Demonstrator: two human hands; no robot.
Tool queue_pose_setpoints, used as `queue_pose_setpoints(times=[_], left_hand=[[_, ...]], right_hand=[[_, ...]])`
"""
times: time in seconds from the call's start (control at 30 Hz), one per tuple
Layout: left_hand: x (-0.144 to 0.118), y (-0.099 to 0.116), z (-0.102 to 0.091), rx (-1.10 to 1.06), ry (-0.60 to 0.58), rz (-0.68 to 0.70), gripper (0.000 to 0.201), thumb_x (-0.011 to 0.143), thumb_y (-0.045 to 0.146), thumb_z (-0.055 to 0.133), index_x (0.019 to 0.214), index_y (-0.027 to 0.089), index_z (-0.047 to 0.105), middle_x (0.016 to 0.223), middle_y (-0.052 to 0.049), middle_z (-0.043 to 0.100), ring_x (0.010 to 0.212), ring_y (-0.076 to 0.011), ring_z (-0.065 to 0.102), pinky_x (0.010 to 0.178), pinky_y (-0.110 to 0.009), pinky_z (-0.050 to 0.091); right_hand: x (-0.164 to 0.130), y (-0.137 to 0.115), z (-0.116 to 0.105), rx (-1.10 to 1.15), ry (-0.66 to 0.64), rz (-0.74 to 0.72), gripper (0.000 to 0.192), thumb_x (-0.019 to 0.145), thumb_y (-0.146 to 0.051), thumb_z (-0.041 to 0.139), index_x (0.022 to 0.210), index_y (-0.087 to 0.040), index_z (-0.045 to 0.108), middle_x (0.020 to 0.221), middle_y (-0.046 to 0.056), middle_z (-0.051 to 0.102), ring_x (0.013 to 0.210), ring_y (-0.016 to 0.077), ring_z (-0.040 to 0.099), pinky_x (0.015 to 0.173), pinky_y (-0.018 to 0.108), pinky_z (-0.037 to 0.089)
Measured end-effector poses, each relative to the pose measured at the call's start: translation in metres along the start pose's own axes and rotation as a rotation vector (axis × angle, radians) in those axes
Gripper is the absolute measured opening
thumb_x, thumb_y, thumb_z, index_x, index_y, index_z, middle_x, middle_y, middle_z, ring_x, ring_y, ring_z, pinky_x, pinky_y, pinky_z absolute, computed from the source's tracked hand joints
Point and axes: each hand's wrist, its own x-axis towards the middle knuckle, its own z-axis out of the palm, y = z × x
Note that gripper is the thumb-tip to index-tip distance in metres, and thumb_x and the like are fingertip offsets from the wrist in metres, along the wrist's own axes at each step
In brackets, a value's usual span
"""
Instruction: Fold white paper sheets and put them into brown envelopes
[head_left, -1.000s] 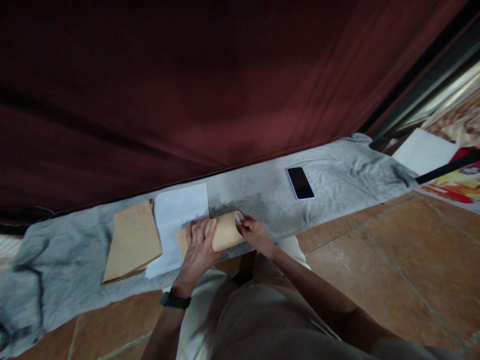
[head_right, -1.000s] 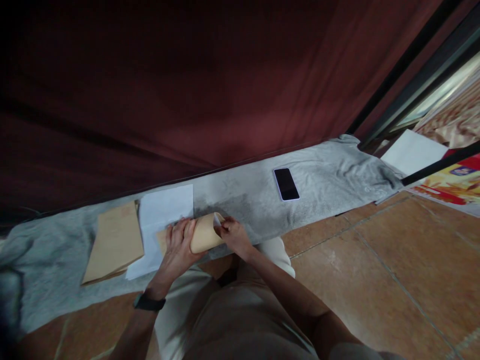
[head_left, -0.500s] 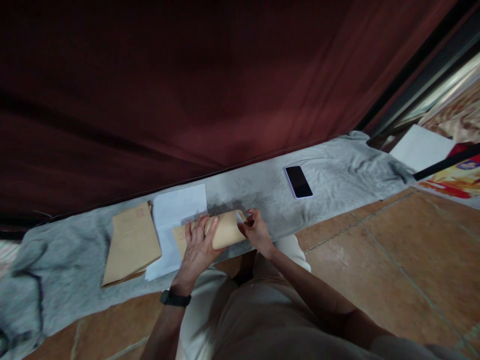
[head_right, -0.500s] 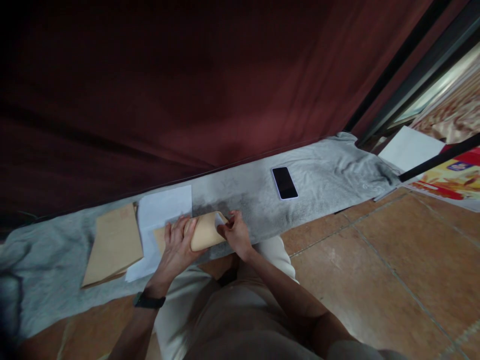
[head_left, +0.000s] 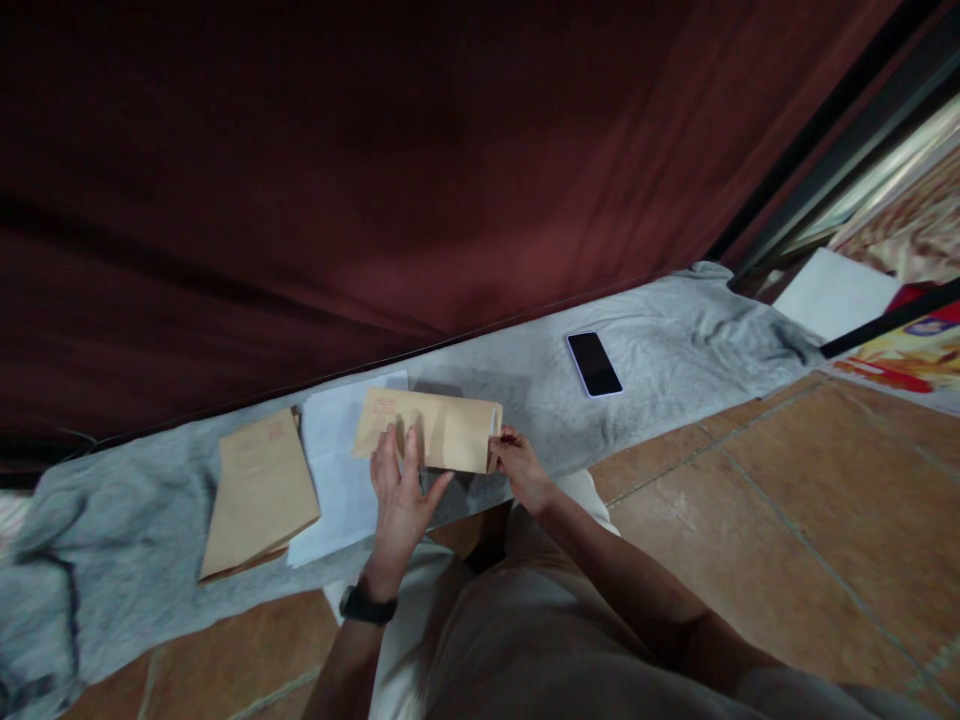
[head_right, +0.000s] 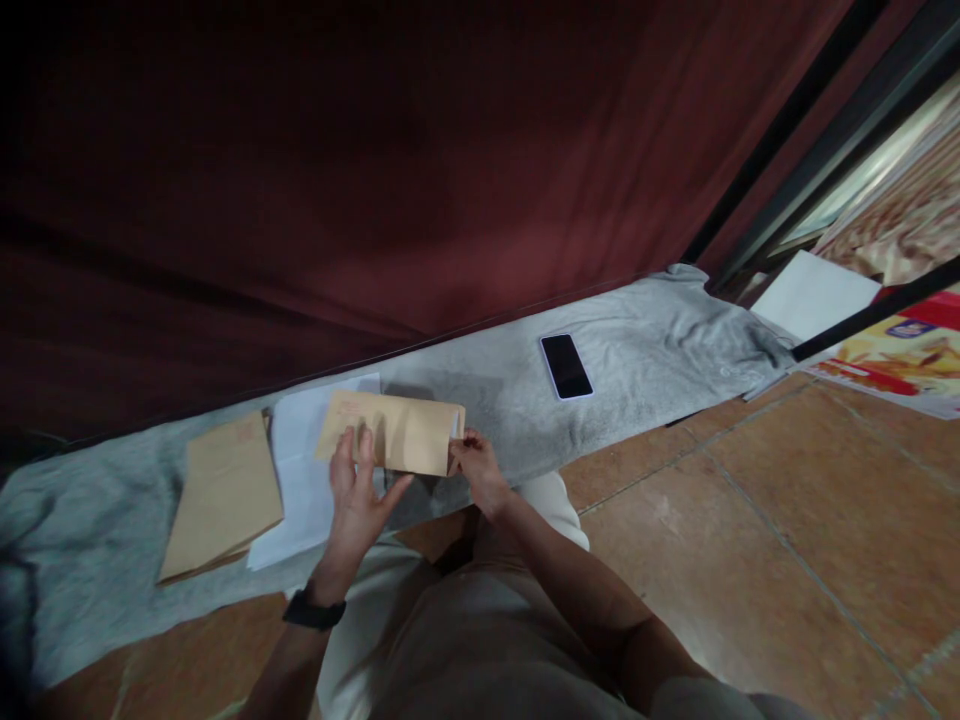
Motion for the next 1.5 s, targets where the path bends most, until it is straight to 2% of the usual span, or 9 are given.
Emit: queue_pose_setpoints(times=[0.1, 0.2, 0.3, 0.47, 0.8, 1.03, 1.17, 1.3, 1.5], left_hand=[[-0.015, 0.021, 0.021, -0.399, 0.118, -0.388, 0.083, 0.088, 0.055, 0.068, 0.157, 0.025, 0.033, 0.156, -0.018, 0.041, 0.143, -0.0308, 0.045, 0.112, -0.048, 0.045], [-0.023, 0.048, 0.041, -0.927, 0.019, -0.754, 0.076, 0.086, 0.057, 0.069, 0.15, 0.026, 0.042, 0.131, -0.011, 0.065, 0.112, -0.0242, 0.068, 0.092, -0.038, 0.058], [-0.018, 0.07, 0.052, -1.218, -0.019, -0.882, 0.06, 0.075, 0.045, 0.082, 0.125, 0.021, 0.061, 0.117, -0.009, 0.073, 0.101, -0.0227, 0.072, 0.086, -0.034, 0.058], [-0.001, 0.073, 0.05, -1.257, -0.02, -0.886, 0.061, 0.066, 0.03, 0.086, 0.122, 0.021, 0.062, 0.102, -0.005, 0.077, 0.082, -0.0171, 0.071, 0.073, -0.028, 0.056], [0.021, 0.024, 0.042, -1.019, -0.308, -0.84, 0.084, 0.063, 0.027, 0.079, 0.141, 0.013, 0.052, 0.07, 0.002, 0.068, 0.055, -0.0126, 0.055, 0.053, -0.024, 0.044], [0.018, -0.002, 0.051, -0.487, -0.251, -0.632, 0.078, 0.077, 0.016, 0.062, 0.153, 0.013, 0.042, 0.07, 0.003, 0.066, 0.063, -0.0158, 0.062, 0.064, -0.027, 0.049], [0.011, -0.008, 0.055, -0.2, -0.228, -0.5, 0.066, 0.083, 0.016, 0.057, 0.148, 0.014, 0.048, 0.096, -0.008, 0.073, 0.085, -0.0214, 0.068, 0.078, -0.033, 0.054], [0.005, -0.001, 0.054, -0.058, -0.213, -0.417, 0.061, 0.087, 0.02, 0.057, 0.147, 0.016, 0.049, 0.116, -0.013, 0.069, 0.089, -0.0232, 0.07, 0.079, -0.035, 0.057], [0.001, 0.012, 0.047, 0.153, -0.189, -0.169, 0.053, 0.093, 0.023, 0.056, 0.146, 0.014, 0.051, 0.143, -0.019, 0.055, 0.124, -0.032, 0.059, 0.101, -0.044, 0.052]], right_hand=[[-0.004, 0.005, 0.007, 0.055, 0.038, -0.004, 0.033, 0.06, -0.044, 0.076, 0.073, -0.024, 0.053, 0.07, -0.002, 0.066, 0.062, 0.0145, 0.06, 0.055, 0.024, 0.046], [-0.012, 0.012, 0.015, 0.144, 0.066, -0.046, 0.031, 0.063, -0.043, 0.074, 0.077, -0.024, 0.053, 0.075, -0.001, 0.068, 0.066, 0.0151, 0.062, 0.06, 0.026, 0.05], [-0.02, 0.016, 0.019, 0.146, 0.095, -0.095, 0.03, 0.066, -0.044, 0.073, 0.08, -0.025, 0.054, 0.078, 0.0, 0.069, 0.07, 0.0168, 0.064, 0.063, 0.028, 0.053], [-0.021, 0.008, 0.009, 0.037, 0.062, -0.085, 0.03, 0.067, -0.046, 0.072, 0.082, -0.023, 0.058, 0.082, 0.002, 0.071, 0.07, 0.0172, 0.065, 0.061, 0.027, 0.052], [-0.003, -0.009, -0.024, -0.121, -0.013, -0.023, 0.045, 0.055, -0.053, 0.079, 0.08, -0.021, 0.059, 0.065, -0.003, 0.063, 0.055, 0.0144, 0.061, 0.052, 0.027, 0.052], [0.0, 0.002, -0.034, -0.256, -0.034, -0.018, 0.042, 0.067, -0.053, 0.075, 0.09, -0.022, 0.058, 0.071, -0.003, 0.066, 0.053, 0.0148, 0.061, 0.052, 0.03, 0.055], [-0.003, 0.0, -0.042, -0.73, 0.029, -0.384, 0.032, 0.088, -0.037, 0.062, 0.116, -0.021, 0.06, 0.098, 0.006, 0.068, 0.079, 0.0211, 0.066, 0.076, 0.039, 0.06], [0.002, -0.008, -0.043, -1.27, -0.155, -0.812, 0.036, 0.098, -0.022, 0.052, 0.133, -0.022, 0.06, 0.138, 0.015, 0.057, 0.129, 0.0281, 0.054, 0.11, 0.047, 0.046], [0.024, -0.016, -0.039, -1.512, -0.397, -0.881, 0.042, 0.1, -0.022, 0.053, 0.142, -0.023, 0.056, 0.151, 0.012, 0.051, 0.138, 0.0268, 0.048, 0.114, 0.046, 0.042]])
